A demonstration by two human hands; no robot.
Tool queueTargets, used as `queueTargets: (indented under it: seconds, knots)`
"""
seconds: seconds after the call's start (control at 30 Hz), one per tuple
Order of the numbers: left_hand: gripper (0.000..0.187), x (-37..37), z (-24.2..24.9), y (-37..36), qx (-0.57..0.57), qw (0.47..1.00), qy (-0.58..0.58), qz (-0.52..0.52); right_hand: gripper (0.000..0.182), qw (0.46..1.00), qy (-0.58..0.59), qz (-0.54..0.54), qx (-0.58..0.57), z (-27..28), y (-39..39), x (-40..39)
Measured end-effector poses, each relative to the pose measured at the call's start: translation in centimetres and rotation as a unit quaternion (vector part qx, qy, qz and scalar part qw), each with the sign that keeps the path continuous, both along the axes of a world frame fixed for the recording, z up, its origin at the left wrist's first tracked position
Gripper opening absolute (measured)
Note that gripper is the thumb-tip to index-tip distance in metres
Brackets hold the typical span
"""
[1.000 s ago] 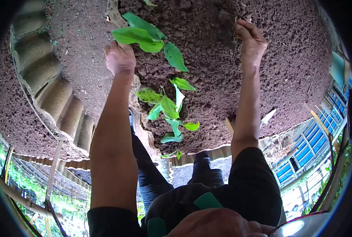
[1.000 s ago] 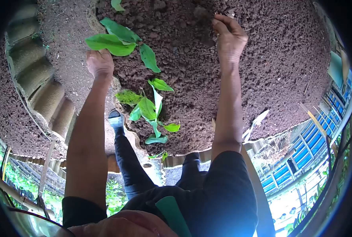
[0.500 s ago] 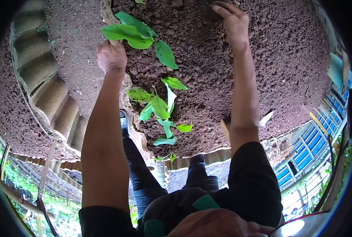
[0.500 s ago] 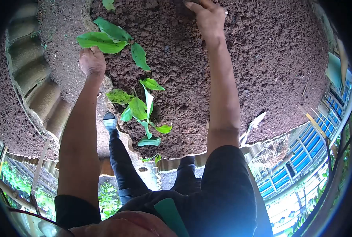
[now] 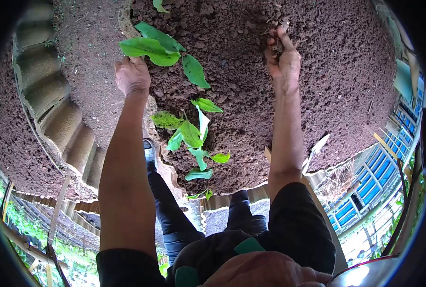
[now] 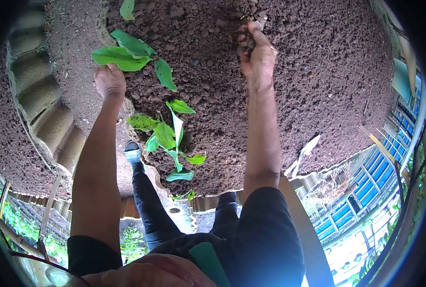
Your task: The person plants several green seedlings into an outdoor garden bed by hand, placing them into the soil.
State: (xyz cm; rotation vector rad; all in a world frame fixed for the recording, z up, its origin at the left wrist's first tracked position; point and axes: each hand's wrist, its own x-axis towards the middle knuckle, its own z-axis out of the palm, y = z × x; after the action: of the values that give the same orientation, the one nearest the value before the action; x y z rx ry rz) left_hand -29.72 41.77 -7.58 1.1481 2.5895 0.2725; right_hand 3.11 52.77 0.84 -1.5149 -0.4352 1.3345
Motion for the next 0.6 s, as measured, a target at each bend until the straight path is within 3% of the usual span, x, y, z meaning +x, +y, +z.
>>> queueTargets:
  seconds: [0.03,0.07,0.1,0.13,0.17,0.23,0.3,0.37,0.47,0.57,0.6]
  knots:
    - [0.058,0.2,0.2,-0.1,-0.013,1.000,-0.008,0.008,0.021,1.000,-0.027,-0.011,-0.010,0.2,0.4,0.3]
    - [0.057,0.1,0.5,0.2,-0.024,0.999,-0.014,0.017,0.025,0.995,-0.075,0.040,0.053,-0.2,0.5,0.9]
    - [0.056,-0.2,0.1,0.3,-0.024,1.000,-0.010,0.011,0.022,0.960,-0.226,0.147,0.073,0.5,1.2,1.1]
    - [0.055,-0.3,-0.2,0.1,-0.027,1.000,-0.006,0.005,0.023,0.889,-0.370,0.220,0.156,0.4,2.6,0.5]
    - [0.053,-0.3,-0.5,-0.1,-0.033,0.999,-0.004,-0.002,0.026,0.785,-0.502,0.280,0.232,0.6,4.4,-0.4]
    - [0.049,-0.1,0.3,0.1,-0.037,0.999,-0.011,0.005,0.027,0.735,-0.510,0.336,0.296,0.0,8.8,-3.6]
    - [0.049,0.0,0.2,0.1,-0.029,0.999,-0.013,0.010,0.045,0.773,-0.452,0.405,0.185,-0.6,12.7,-7.9]
    - [0.050,0.1,0.4,0.2,-0.030,0.999,-0.018,0.008,0.048,0.545,-0.679,0.410,0.273,-5.2,14.9,-10.9]
    - [0.051,0.1,0.5,0.0,-0.026,1.000,-0.013,0.007,0.046,0.540,-0.660,0.448,0.267,-5.1,13.7,-12.6]
    - [0.052,0.3,0.7,0.3,-0.026,0.999,-0.019,0.011,0.043,0.606,-0.594,0.481,0.221,-3.5,12.8,-11.8]
    - [0.052,0.2,0.7,0.1,-0.029,0.999,-0.023,0.012,0.043,0.604,-0.565,0.478,0.296,-4.1,13.4,-11.4]
